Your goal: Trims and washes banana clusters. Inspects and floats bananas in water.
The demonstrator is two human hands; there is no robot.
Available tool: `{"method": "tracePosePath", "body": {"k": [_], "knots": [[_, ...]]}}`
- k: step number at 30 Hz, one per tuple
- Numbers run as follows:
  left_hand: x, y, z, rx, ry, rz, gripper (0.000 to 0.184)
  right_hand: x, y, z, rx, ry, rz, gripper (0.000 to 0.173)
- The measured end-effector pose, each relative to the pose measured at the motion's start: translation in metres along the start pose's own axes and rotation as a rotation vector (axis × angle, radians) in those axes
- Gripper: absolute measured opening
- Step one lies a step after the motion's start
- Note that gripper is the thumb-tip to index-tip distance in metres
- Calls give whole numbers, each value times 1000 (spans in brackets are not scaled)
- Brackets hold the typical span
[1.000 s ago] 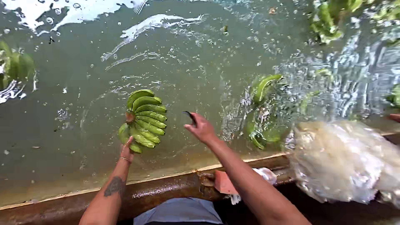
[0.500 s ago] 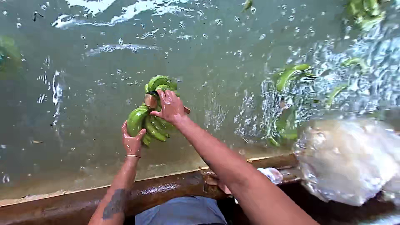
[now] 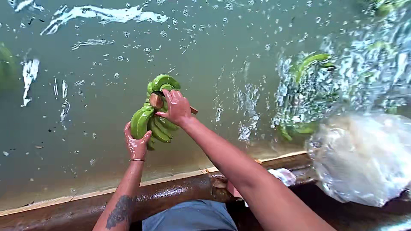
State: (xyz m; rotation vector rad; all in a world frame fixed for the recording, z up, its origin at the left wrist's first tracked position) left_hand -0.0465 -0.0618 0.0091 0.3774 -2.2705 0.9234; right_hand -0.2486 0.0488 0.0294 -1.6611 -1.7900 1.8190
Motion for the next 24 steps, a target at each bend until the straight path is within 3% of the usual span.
{"method": "tracePosePath", "body": {"k": [10,24], "knots": [[0,2,-5,-28,-127,-135,86,2,2,9,-52,-99,-34,89],[15,14,-6,-27,-147,-230,79,10,-14,13,-138,65,-37,77]]}}
Point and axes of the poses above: each hand's wrist, its own z-axis towards the middle knuckle, its own y-axis out of the palm, x = y × z, the point moved 8 cm from there along z, towards the middle knuckle, and after that the axes turned 12 degrees about z, right-handed, at the moved point
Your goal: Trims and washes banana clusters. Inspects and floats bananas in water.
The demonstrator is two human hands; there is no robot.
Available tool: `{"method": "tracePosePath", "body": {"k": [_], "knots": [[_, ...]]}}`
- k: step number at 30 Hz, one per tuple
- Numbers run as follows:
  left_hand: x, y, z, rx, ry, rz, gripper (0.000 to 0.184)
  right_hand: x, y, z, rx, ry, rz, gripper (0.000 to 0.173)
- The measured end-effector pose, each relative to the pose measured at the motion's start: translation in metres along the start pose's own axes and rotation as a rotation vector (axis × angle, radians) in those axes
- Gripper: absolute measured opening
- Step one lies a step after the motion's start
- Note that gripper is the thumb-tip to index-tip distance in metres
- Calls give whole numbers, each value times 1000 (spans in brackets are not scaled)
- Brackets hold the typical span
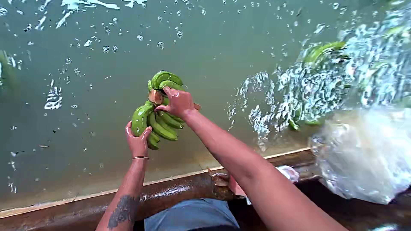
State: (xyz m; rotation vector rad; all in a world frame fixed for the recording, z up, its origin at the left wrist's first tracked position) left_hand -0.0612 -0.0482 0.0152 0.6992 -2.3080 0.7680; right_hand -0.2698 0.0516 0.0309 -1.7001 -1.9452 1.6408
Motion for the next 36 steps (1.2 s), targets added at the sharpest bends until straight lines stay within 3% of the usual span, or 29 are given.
{"method": "tracePosePath", "body": {"k": [8,17,21,25,28,30,32,34,36], "knots": [[4,3,-4,22,6,18,75,11,14,-8,-36,95,17,70],[28,12,-8,87,112,290,88,15,29,-38,6,322,408,61],[41,20,-6,92,124,424,88,12,26,-38,-4,479,454,50],[50,20,-5,79,265,564,90,19,24,-57,33,542,683,44],[53,29,-8,15,212,607,88,22,30,-76,50,580,705,45],[56,37,5,-30,196,612,88,6,19,-84,5,564,808,37],[52,46,10,-69,203,585,89,7,-1,-92,-8,537,1085,31],[40,45,15,-99,238,536,92,35,-39,-100,118,559,1370,28],[19,46,22,-143,217,391,95,84,-74,-127,224,544,1410,28]]}}
Point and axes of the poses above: each hand's wrist, its own z-axis towards the middle knuckle, its own y-axis out of the palm, x = y × z, the point moved 8 cm from there along z, towards the middle knuckle, and after that the axes turned 12 degrees about z, right-handed, at the moved point
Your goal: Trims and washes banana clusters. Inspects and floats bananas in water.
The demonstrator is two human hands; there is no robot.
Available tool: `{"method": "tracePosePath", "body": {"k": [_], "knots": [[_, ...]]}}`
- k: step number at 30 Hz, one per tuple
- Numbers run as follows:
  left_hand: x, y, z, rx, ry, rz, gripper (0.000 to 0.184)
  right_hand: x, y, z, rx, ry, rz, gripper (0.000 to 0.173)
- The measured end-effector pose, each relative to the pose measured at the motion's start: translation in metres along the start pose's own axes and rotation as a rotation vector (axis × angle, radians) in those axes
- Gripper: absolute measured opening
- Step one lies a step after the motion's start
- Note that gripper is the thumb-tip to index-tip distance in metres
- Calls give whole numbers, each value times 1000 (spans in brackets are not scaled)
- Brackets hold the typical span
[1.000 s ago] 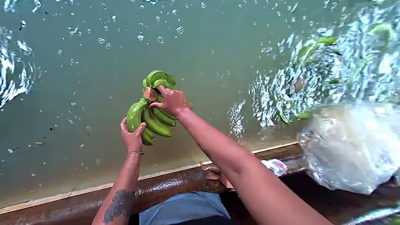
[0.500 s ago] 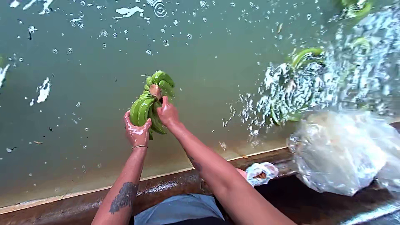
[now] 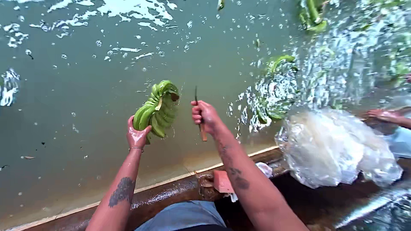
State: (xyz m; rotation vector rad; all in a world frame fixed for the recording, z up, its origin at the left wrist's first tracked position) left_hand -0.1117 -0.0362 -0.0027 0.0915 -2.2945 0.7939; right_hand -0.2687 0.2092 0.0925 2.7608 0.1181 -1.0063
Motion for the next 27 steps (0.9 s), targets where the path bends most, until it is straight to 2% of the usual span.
{"method": "tracePosePath", "body": {"k": [3,5,8,10,13,14,17,18,20,22,24,27], "knots": [[-50,12,5,-9,-115,-346,87,-5,-86,-34,121,-35,-108,28],[-77,29,-6,-11,-253,-602,78,1,-130,-66,244,-5,-166,27],[-96,70,-52,-13,-460,-863,70,21,-170,-110,376,39,-217,29],[-91,99,-97,-147,-540,-877,67,39,-179,-132,407,74,-224,29],[-83,108,-136,-474,-533,-714,53,71,-155,-146,298,152,-278,34],[-83,98,-129,-449,-518,-715,56,82,-139,-146,218,187,-322,36],[-97,60,-82,-139,-518,-907,66,120,-88,-141,-56,290,-519,38],[-104,56,-71,-90,-525,-958,63,133,-74,-134,-139,312,-582,38],[-111,59,-68,-123,-566,-967,56,156,-52,-110,-256,339,-689,35],[-101,60,-80,-184,-587,-903,51,173,-42,-80,-246,356,-715,33],[-86,59,-98,-183,-623,-862,47,179,-40,-59,-120,349,-642,34],[-61,60,-119,-156,-702,-945,46,171,-30,-42,39,331,-487,36]]}}
Point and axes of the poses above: each hand's wrist, its own z-axis towards the middle knuckle, its own y-axis out of the palm, x = y × z, the point moved 8 cm from there along z, towards the middle knuckle, and after that the axes turned 12 degrees about z, right-handed, at the moved point
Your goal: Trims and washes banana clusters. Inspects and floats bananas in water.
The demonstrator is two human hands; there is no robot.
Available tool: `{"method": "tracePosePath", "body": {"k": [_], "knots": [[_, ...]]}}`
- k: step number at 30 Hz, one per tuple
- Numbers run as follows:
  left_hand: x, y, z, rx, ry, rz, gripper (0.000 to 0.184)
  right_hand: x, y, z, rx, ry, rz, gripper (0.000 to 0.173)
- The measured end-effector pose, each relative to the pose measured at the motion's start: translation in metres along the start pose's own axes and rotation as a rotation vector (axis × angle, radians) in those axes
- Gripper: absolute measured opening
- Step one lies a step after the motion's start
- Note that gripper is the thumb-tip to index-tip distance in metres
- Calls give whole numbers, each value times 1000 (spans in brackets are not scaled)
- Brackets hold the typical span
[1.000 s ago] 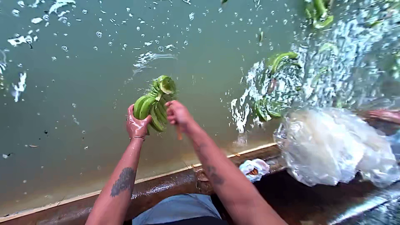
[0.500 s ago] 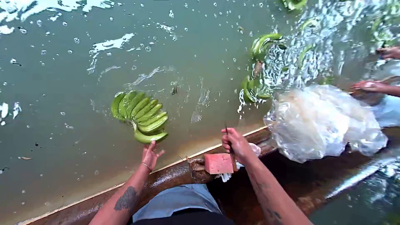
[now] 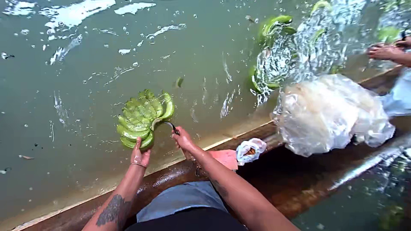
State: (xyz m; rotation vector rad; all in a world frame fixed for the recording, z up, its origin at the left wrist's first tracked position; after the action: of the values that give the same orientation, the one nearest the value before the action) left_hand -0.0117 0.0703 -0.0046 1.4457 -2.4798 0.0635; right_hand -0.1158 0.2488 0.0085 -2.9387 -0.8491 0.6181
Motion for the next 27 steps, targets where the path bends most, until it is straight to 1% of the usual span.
{"method": "tracePosePath", "body": {"k": [3,6,10,12,13,14,16,17,18,19,20,22,23,24,25,27], "knots": [[-13,15,-20,32,-52,-101,47,-15,11,4,38,-6,170,35],[-30,31,-30,47,-76,-180,49,-23,20,12,39,7,273,34],[-46,44,-20,94,-28,-221,52,-22,21,35,71,22,304,32],[-54,43,-8,106,15,-186,61,-21,21,43,56,32,230,32],[-55,41,-4,113,47,-169,64,-26,22,37,19,14,133,32],[-53,39,-1,116,80,-152,66,-37,25,17,-54,-20,3,33],[-38,35,-1,80,110,-72,65,-62,33,-56,-270,-118,-180,32],[-31,27,-1,56,107,-13,63,-64,28,-90,-351,-138,-196,32],[-23,14,-1,18,99,59,61,-59,10,-115,-360,-145,-158,32],[-15,-1,2,-30,94,141,57,-51,-23,-125,-277,-169,-121,33],[-5,-16,6,-72,93,230,54,-38,-69,-127,-127,-197,-127,34],[10,-48,17,-123,101,357,51,2,-175,-134,245,-209,-240,39],[14,-62,24,-120,113,377,52,27,-223,-146,423,-184,-308,39],[16,-71,31,-103,127,359,55,52,-262,-161,567,-135,-356,38],[15,-77,36,-67,137,323,59,75,-288,-175,654,-69,-369,36],[11,-84,45,23,158,270,64,122,-310,-190,712,39,-351,33]]}}
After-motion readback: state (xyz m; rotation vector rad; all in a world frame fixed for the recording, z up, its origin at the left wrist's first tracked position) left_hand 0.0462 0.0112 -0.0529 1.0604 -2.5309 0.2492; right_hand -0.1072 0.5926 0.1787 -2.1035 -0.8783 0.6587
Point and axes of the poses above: each hand's wrist, its own z-axis towards the middle knuckle, its own y-axis out of the palm, x = y × z, the point moved 8 cm from there along z, towards the middle knuckle, and after that the axes turned 12 degrees about z, right-handed, at the moved point
